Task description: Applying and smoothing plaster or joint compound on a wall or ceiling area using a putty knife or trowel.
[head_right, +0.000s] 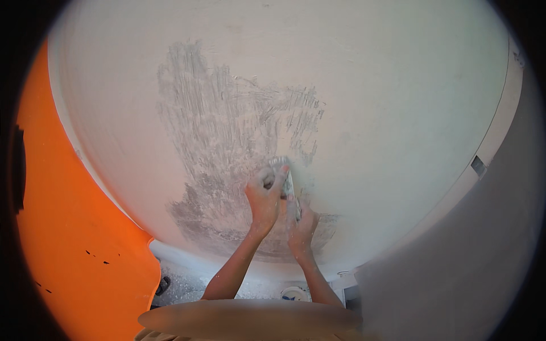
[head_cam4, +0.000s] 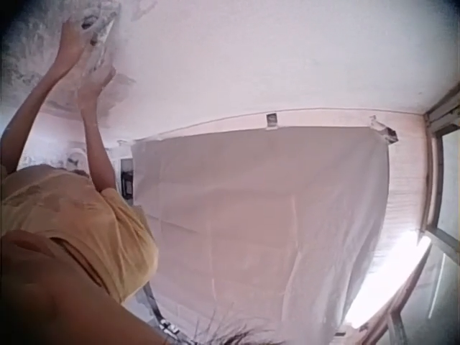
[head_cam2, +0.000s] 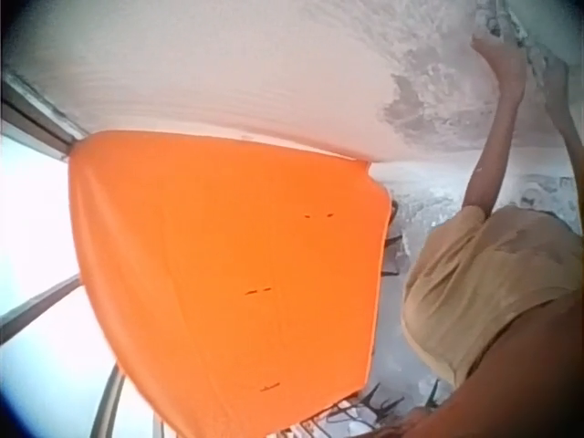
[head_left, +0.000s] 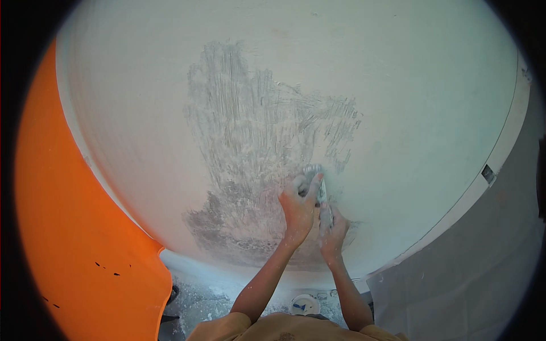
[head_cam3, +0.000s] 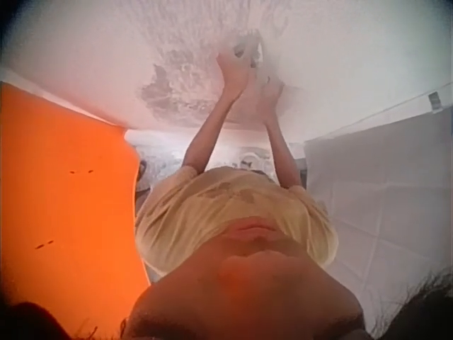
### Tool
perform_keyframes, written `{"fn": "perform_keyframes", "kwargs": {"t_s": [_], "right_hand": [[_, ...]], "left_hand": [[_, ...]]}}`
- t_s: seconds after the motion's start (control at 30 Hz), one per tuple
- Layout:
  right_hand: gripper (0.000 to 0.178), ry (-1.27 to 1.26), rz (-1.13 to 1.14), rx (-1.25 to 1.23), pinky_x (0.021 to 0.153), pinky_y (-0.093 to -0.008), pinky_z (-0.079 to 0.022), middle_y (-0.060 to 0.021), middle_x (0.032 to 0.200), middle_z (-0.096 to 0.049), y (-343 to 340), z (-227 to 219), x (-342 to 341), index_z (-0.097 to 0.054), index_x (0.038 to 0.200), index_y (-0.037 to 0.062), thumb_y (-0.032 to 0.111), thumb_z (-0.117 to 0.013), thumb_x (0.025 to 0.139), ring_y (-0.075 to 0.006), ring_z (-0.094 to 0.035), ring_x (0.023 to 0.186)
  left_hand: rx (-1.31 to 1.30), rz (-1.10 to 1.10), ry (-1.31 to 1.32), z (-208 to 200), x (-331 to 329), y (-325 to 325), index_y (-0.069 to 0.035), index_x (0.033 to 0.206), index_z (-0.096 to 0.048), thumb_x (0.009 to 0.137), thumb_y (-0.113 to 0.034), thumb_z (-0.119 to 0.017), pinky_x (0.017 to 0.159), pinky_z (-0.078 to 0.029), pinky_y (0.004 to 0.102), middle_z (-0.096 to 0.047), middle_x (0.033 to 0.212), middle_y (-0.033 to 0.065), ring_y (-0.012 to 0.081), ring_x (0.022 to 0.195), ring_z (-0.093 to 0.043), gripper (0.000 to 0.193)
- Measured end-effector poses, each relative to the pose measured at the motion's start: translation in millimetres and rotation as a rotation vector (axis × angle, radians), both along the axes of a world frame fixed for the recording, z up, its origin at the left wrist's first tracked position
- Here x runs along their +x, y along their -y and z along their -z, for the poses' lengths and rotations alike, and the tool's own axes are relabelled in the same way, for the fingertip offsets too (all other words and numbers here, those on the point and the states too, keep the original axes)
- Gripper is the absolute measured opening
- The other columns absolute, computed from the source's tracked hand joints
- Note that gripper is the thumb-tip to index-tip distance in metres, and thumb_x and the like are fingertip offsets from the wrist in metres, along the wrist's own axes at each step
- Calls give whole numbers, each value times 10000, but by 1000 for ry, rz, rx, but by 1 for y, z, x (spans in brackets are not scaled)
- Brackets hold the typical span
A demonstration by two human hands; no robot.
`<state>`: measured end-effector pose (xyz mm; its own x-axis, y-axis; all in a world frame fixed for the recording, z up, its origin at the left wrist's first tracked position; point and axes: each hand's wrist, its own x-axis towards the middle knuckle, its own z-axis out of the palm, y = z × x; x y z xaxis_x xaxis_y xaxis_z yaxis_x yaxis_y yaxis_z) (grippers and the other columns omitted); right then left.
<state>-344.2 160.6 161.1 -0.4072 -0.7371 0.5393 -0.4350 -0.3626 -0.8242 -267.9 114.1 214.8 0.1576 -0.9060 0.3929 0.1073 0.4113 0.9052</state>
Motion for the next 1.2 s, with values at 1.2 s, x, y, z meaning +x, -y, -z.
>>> {"fn": "perform_keyframes", "kwargs": {"t_s": [1.2], "right_hand": [[312,37,62,-64,539,-343,-394,-162,623,-589,8,-65,-1,-651,900,-79,204,-540,972,-137,-445,540]], "left_hand": [[-216,-160,187,-58,-9,10,24,617,-488,863,-187,-710,457,-333,269,-407,520,16,73,507,-358,393]]}}
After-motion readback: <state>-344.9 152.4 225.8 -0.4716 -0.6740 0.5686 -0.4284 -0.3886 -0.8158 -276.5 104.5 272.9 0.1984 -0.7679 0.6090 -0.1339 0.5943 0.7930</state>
